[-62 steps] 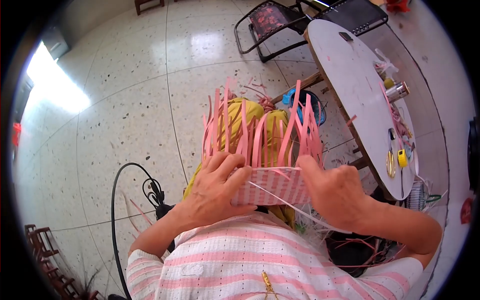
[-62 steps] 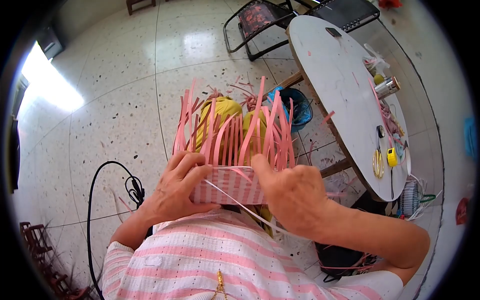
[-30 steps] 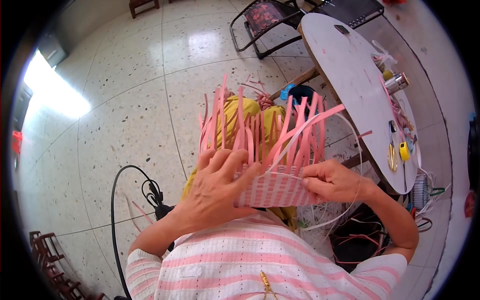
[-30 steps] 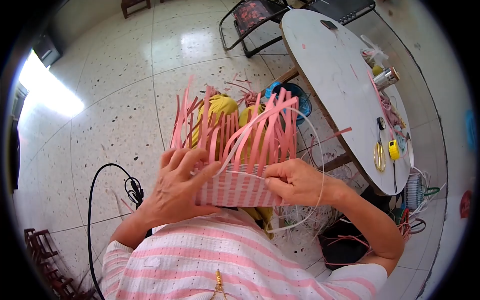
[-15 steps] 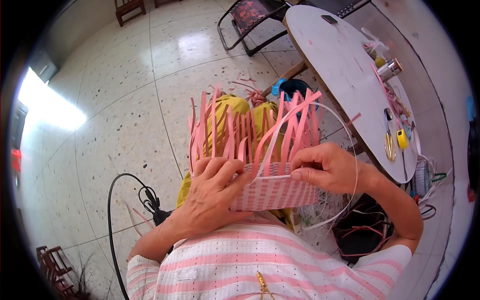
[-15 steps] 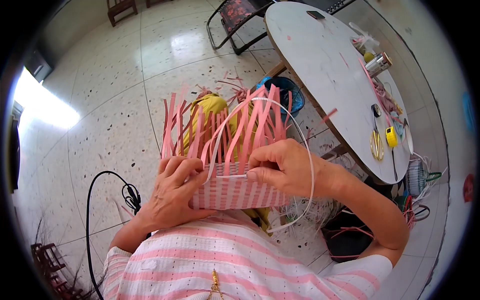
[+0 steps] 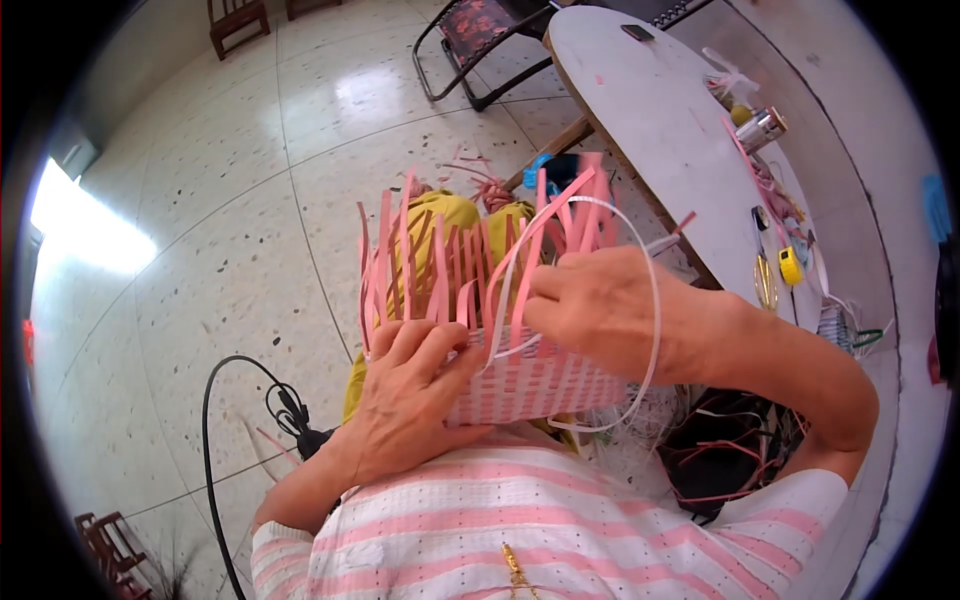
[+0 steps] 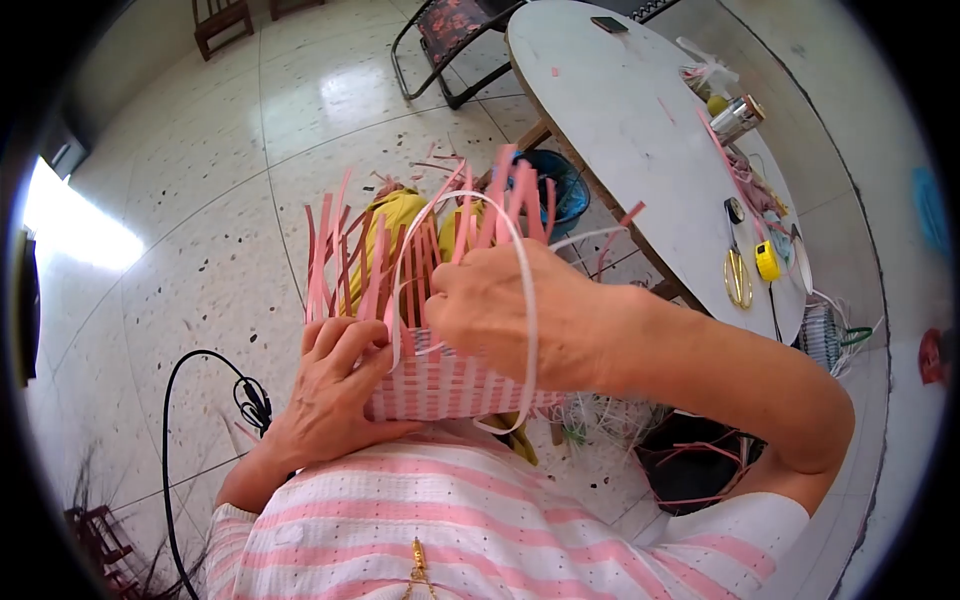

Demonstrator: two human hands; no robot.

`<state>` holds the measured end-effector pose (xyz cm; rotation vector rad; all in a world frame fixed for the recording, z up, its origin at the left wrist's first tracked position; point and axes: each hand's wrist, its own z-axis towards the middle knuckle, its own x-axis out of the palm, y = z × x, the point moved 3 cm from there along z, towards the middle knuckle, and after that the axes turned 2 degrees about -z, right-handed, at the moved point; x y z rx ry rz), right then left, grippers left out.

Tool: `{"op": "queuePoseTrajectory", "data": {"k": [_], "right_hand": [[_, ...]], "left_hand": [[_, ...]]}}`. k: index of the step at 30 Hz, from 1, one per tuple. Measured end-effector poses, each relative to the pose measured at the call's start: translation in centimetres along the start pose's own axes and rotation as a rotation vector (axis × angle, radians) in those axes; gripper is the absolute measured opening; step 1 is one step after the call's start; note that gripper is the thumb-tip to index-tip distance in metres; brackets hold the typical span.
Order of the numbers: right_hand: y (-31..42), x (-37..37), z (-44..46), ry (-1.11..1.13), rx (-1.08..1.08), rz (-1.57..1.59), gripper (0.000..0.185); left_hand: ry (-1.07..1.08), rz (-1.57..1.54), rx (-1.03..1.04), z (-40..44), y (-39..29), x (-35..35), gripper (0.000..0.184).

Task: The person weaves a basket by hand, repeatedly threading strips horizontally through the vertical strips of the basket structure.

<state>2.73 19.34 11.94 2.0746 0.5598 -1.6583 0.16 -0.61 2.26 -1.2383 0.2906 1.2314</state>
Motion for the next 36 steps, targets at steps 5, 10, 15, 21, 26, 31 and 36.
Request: {"op": "queuePoseTrajectory", "data": {"k": [5,10,15,21,26,31,36], "right_hand": [[3.4,-2.1,0.4,0.217,0.002,-0.307,0.005],[-1.4,0.1,-1.5,0.074,0.376,0.256,0.012],[-3.6,2.6,-5.1,0.240,0.700,0.761,0.018],[-2.6,5.6,-8.4,0.178,0.799,1.045,0.016],[0.8,5.1,-6.5,-0.454,0.230,0.023,0.054],[1.8,6.8,-6.0,-0.508,0.368,0.154,0.086],[3.3,7.0,-5.1,-0.498,0.335,0.163,0.098]], "left_hand": [[0.007,0.009,-0.012,-0.4,0.4,-0.1,0.075],[-0.022,-0.004,-0.022,-0.5,0.5,-0.2,0.076],[-0.044,-0.034,-0.039,-0.6,0.9,-0.1,0.077],[-0.073,-0.045,-0.005,-0.2,1.4,-0.1,0.077],[-0.086,-0.013,-0.013,-0.1,1.8,-0.3,0.078],[-0.088,-0.001,-0.036,-0.3,1.7,-0.4,0.078],[-0.067,0.017,-0.025,0.1,1.1,-0.3,0.077]]}}
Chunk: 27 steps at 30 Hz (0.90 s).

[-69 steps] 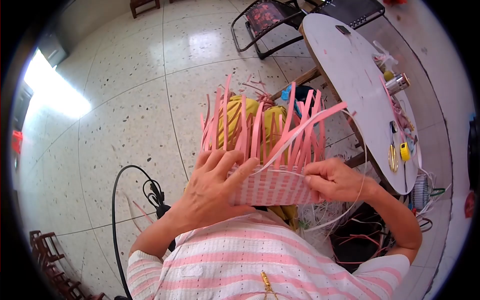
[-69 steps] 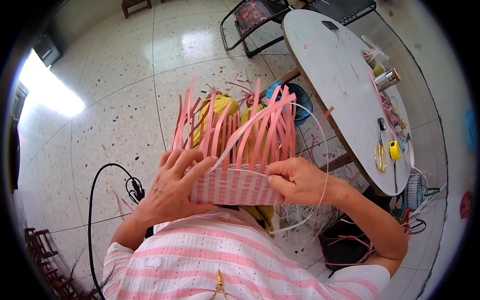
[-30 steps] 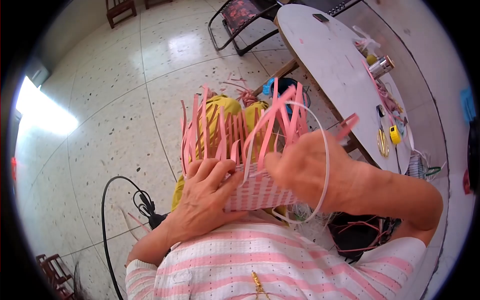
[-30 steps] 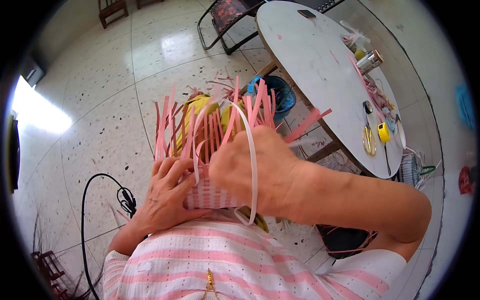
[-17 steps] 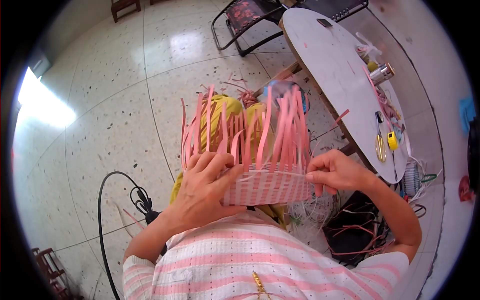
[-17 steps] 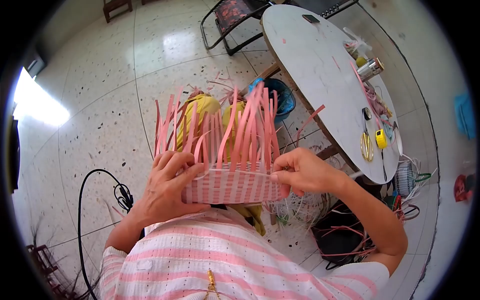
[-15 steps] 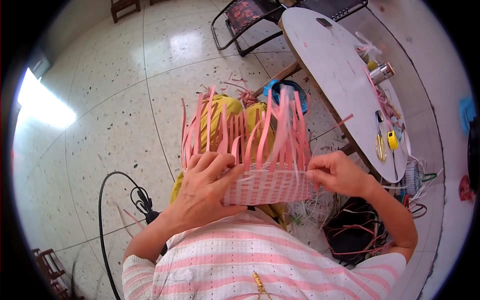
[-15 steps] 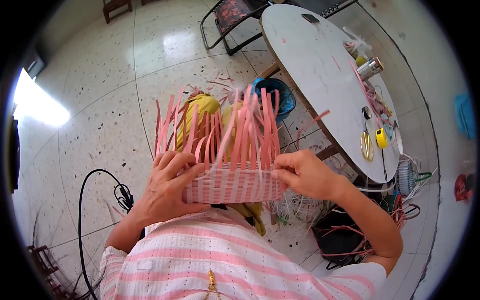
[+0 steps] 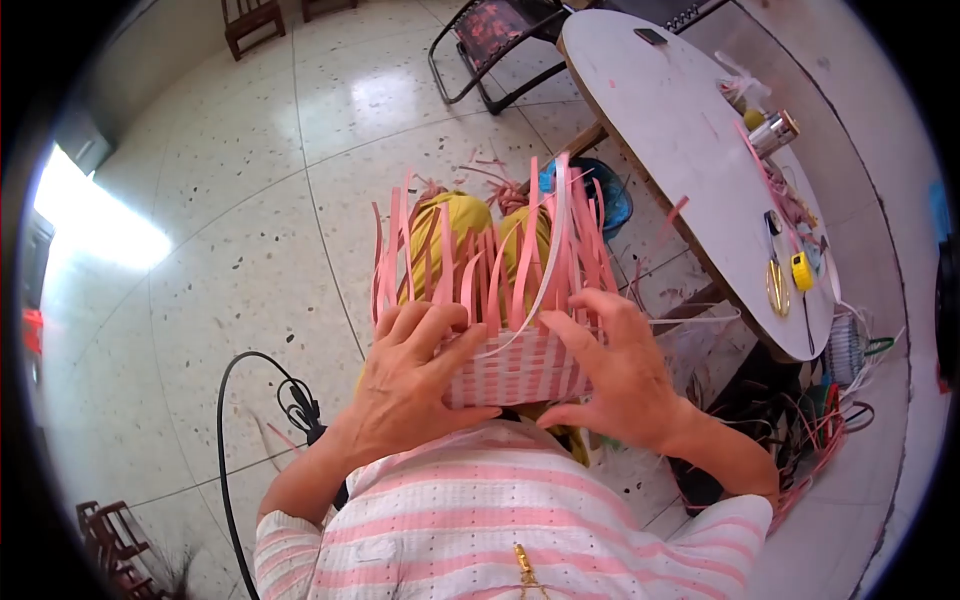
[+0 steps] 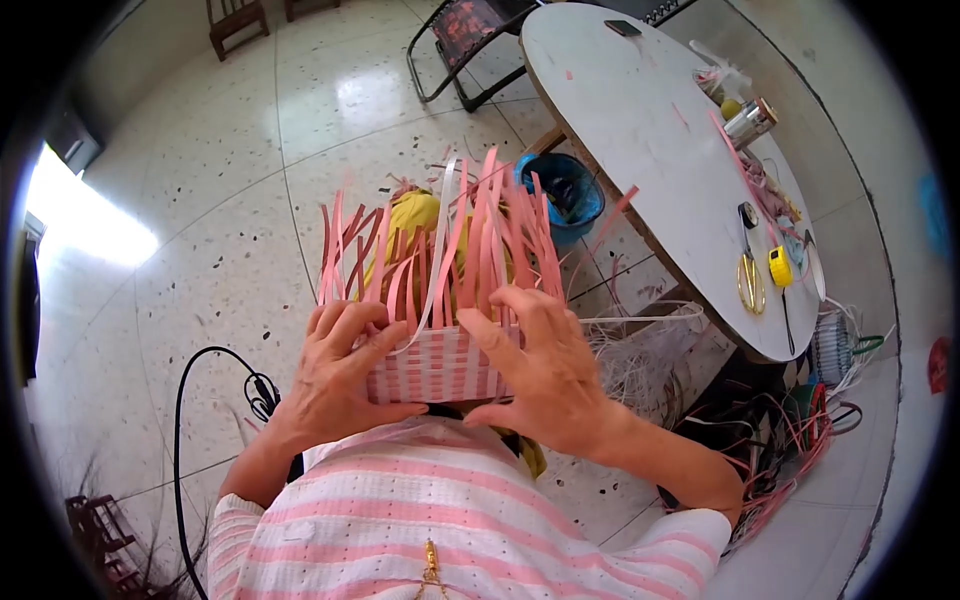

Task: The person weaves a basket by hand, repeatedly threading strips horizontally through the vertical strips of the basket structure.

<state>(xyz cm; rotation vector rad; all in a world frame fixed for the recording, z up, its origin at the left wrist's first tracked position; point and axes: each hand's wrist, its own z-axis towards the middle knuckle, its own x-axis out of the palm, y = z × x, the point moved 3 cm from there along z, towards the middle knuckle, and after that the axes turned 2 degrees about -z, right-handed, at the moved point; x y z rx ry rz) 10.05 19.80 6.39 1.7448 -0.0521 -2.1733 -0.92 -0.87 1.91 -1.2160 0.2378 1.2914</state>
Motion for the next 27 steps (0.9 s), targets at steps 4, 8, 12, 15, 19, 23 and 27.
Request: {"op": "queuePoseTrajectory", "data": {"k": [4,8,12,15,19,23,27], "right_hand": [[-0.6,1.2,0.4,0.075,0.033,0.047,0.097],[-0.8,1.7,0.5,0.084,0.011,0.072,0.086],[-0.7,2.0,0.5,0.063,0.021,0.089,0.082],[-0.6,1.9,0.5,0.062,0.036,0.096,0.080],[-0.5,2.0,0.5,0.059,0.045,0.088,0.077],[-0.6,2.1,0.6,0.055,0.052,0.096,0.077],[-0.2,1.3,0.8,0.093,0.067,0.089,0.079]], "left_hand": [[-0.006,0.022,0.019,0.1,0.0,0.1,0.077],[-0.008,0.031,0.013,0.1,0.1,0.1,0.076],[-0.024,0.030,0.006,0.1,0.0,0.1,0.074],[-0.024,0.033,0.009,0.1,0.0,0.2,0.074],[-0.017,0.035,0.005,0.1,0.0,0.1,0.074],[-0.025,0.054,-0.008,0.0,0.4,0.1,0.079],[0.020,-0.046,-0.048,-0.6,1.0,-0.9,0.101]]}}
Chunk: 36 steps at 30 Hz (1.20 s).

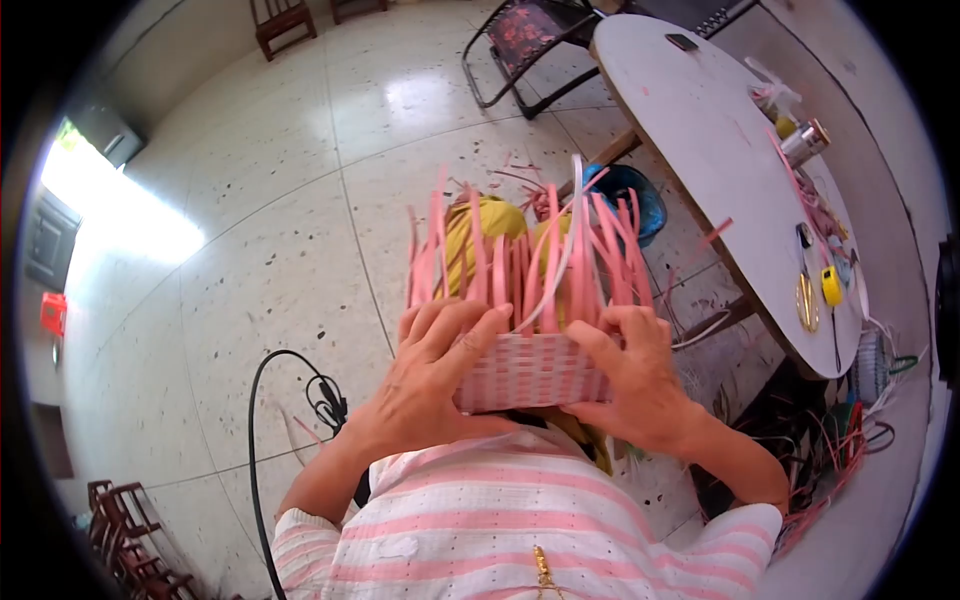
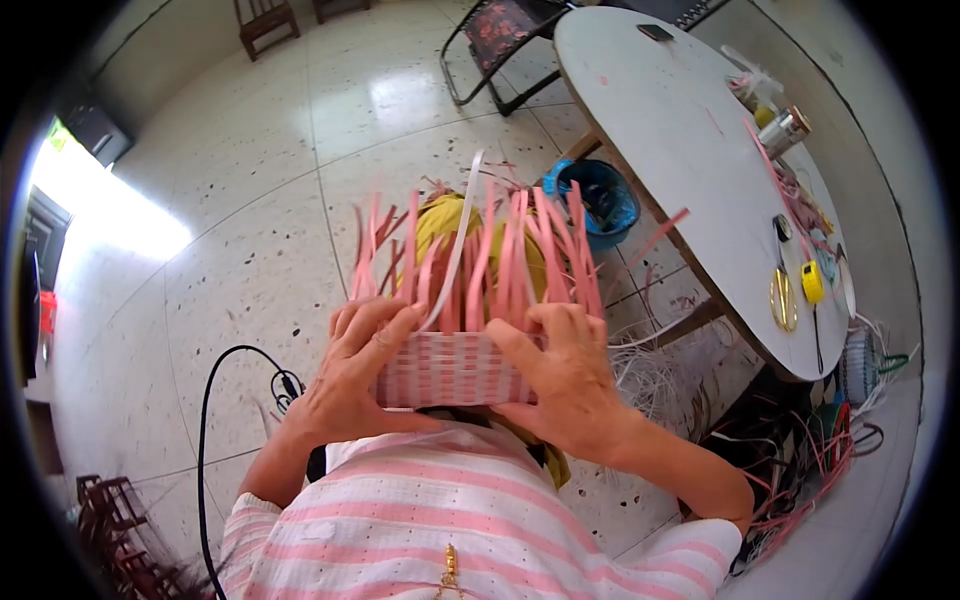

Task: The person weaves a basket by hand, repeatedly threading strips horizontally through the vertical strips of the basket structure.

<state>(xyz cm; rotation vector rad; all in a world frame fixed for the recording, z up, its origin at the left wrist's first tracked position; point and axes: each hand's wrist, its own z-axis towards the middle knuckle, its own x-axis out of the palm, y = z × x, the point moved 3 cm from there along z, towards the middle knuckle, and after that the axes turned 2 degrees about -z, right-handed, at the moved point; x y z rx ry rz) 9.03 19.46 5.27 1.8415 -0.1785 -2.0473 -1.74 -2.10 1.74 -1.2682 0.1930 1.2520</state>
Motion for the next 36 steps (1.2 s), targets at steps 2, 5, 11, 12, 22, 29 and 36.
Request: {"op": "queuePoseTrajectory", "data": {"k": [2,5,11,12,22,29,36], "right_hand": [[0.0,-0.3,-0.2,0.000,0.016,-0.045,0.081],[0.3,-0.5,-0.3,0.015,0.027,-0.097,0.082],[3.1,-2.6,1.0,0.002,-0.013,-0.281,0.071],[3.6,-2.8,1.6,0.008,-0.024,-0.287,0.071],[8.5,-0.5,10.2,0.121,-0.546,-0.570,0.026],[5.7,-0.2,14.0,0.803,-0.071,-0.033,0.024],[4.8,-1.4,16.3,0.793,0.384,0.224,0.019]], "left_hand": [[-0.012,-0.025,-0.039,-1.0,0.8,-0.4,0.123],[-0.087,-0.124,-0.189,-3.2,2.8,-0.2,0.127],[-0.170,-0.337,-0.243,-5.1,4.5,1.2,0.112],[-0.183,-0.355,-0.233,-5.2,4.7,1.4,0.109],[-0.294,-0.399,-0.202,-5.9,5.1,1.8,0.097],[-0.341,-0.400,-0.238,-6.7,6.1,2.9,0.090],[-0.312,-0.379,-0.149,-6.6,6.1,3.3,0.091]]}}
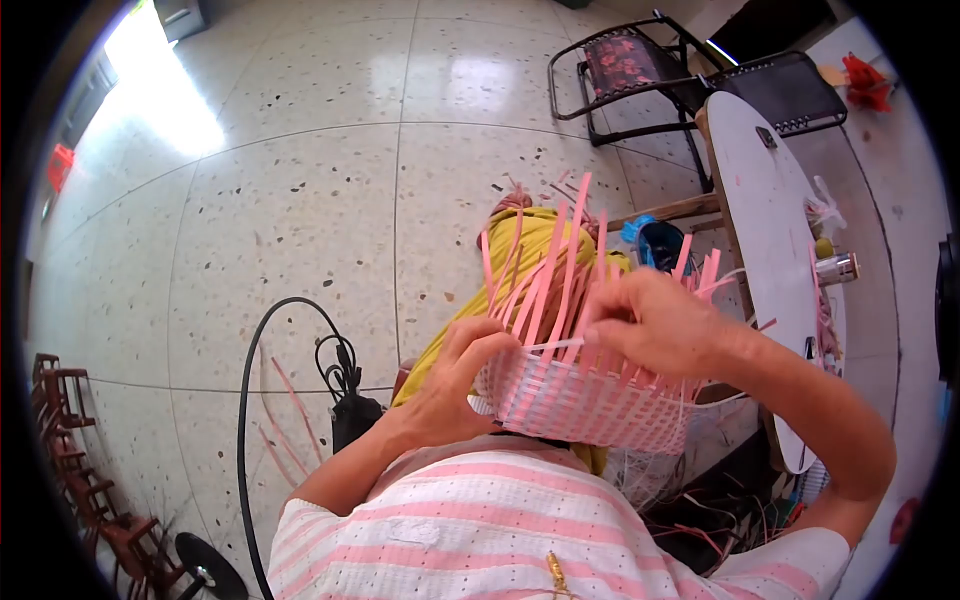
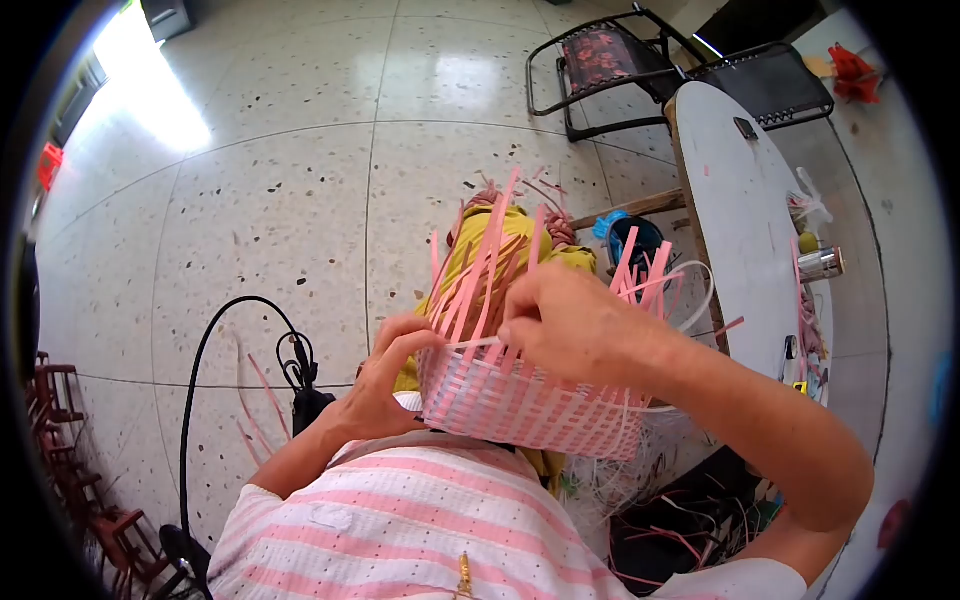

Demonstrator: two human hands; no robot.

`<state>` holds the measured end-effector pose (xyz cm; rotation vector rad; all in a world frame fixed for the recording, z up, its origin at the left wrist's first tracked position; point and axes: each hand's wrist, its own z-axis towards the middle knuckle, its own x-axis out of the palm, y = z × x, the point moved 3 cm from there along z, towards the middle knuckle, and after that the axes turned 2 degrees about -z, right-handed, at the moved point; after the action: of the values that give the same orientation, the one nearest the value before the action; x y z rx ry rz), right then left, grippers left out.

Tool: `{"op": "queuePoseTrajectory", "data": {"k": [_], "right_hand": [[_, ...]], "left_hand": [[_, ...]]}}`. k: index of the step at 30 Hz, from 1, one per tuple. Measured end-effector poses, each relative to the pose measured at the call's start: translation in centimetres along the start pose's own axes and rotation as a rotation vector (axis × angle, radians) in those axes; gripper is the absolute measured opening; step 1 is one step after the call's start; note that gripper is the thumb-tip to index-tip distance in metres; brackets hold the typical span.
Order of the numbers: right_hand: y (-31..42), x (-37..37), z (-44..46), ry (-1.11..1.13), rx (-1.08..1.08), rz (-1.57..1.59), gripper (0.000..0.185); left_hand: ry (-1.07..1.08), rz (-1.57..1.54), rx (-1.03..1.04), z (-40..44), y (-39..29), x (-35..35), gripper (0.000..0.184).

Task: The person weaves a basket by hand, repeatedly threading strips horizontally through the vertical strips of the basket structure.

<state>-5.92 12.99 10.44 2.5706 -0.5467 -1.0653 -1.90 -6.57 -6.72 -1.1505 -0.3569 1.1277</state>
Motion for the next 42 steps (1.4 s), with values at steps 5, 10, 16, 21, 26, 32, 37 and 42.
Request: {"op": "queuePoseTrajectory", "data": {"k": [5,10,16,21,26,32,37,42], "right_hand": [[0.2,0.8,2.0,-0.429,-0.693,-0.757,0.012],[1.4,-0.3,3.8,-0.306,-0.820,-0.990,0.011],[0.6,-0.1,7.6,-0.176,-0.867,-1.028,0.012],[1.4,0.2,7.9,-0.249,-0.907,-1.029,0.013],[4.9,2.3,4.6,-0.184,-0.754,-1.372,0.010],[7.5,3.5,0.9,-0.338,-0.982,-1.495,0.007],[6.6,2.5,0.4,-0.188,-0.512,-1.101,0.008],[1.9,-0.1,1.7,-0.126,-0.189,-0.700,0.017]], "left_hand": [[0.008,-0.006,0.030,0.1,-0.4,0.1,0.092],[-0.008,-0.078,0.002,0.1,-0.7,0.3,0.083],[-0.005,-0.076,0.038,0.3,-0.8,0.4,0.084],[-0.014,-0.062,0.025,0.2,-0.6,0.4,0.086],[-0.012,-0.053,0.005,0.1,-0.6,0.6,0.088],[0.031,-0.051,-0.104,-0.7,-0.3,0.9,0.091],[-0.025,-0.046,-0.021,-0.2,-0.7,0.5,0.094],[-0.006,-0.023,0.008,-0.3,-0.2,0.4,0.096]]}}
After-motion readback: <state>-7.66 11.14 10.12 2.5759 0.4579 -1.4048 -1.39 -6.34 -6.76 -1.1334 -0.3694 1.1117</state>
